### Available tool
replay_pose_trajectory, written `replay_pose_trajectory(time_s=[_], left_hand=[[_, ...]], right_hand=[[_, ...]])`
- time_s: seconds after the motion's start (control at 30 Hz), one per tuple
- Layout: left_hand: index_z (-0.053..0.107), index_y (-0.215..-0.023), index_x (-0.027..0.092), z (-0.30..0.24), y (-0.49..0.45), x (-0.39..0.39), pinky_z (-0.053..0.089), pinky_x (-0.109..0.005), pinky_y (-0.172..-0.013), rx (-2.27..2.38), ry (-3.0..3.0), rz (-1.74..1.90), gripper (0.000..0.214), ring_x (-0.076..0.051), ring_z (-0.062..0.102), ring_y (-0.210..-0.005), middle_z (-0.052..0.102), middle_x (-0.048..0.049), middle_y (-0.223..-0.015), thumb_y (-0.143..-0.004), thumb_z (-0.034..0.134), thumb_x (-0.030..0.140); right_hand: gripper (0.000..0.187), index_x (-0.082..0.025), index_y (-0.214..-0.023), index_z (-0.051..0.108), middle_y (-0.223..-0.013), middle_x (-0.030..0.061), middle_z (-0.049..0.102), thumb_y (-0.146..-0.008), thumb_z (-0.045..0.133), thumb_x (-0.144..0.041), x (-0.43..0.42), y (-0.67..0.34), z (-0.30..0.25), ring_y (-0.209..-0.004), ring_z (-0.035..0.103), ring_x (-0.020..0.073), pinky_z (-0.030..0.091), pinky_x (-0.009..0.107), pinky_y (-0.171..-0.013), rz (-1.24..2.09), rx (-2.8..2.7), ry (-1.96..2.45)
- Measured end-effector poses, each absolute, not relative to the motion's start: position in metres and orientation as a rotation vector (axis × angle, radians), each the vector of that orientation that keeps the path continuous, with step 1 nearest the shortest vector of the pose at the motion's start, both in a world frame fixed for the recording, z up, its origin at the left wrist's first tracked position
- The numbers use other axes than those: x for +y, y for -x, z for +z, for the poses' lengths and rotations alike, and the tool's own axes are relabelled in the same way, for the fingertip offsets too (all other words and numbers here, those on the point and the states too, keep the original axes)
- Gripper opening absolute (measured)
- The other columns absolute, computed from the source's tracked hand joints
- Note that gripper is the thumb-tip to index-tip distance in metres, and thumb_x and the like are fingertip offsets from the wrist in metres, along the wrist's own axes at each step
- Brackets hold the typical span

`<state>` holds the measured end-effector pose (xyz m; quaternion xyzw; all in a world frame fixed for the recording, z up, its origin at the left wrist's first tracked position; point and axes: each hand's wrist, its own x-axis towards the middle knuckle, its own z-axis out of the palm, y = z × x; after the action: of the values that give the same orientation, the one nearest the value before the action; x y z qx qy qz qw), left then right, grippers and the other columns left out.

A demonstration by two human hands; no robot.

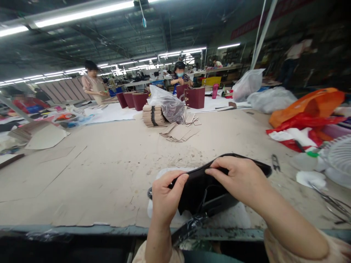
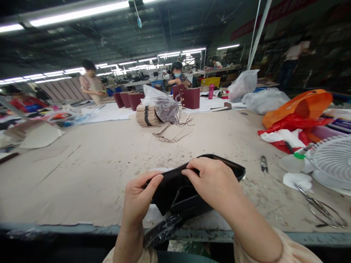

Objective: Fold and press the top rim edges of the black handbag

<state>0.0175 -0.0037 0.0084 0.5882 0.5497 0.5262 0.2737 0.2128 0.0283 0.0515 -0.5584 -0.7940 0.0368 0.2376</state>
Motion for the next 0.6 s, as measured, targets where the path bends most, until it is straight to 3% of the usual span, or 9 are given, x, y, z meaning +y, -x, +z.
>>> replay_pose_trajectory(time_s=[0.6], left_hand=[[0.07,-0.078,0.019,0.0035,-0.0177,-0.0008,0.048,-0.025,-0.069,1.559,-1.584,1.432,0.013,-0.016,0.062,-0.071,0.07,-0.0018,-0.077,-0.076,0.063,0.03]], right_hand=[[0.019,-0.027,-0.069,0.067,-0.069,-0.0022,0.068,-0.078,0.057,-0.04,0.0302,-0.209,0.0537,-0.065,0.059,0.0145,0.035,0.026,-0.057,0.117,-2.132,1.581]])
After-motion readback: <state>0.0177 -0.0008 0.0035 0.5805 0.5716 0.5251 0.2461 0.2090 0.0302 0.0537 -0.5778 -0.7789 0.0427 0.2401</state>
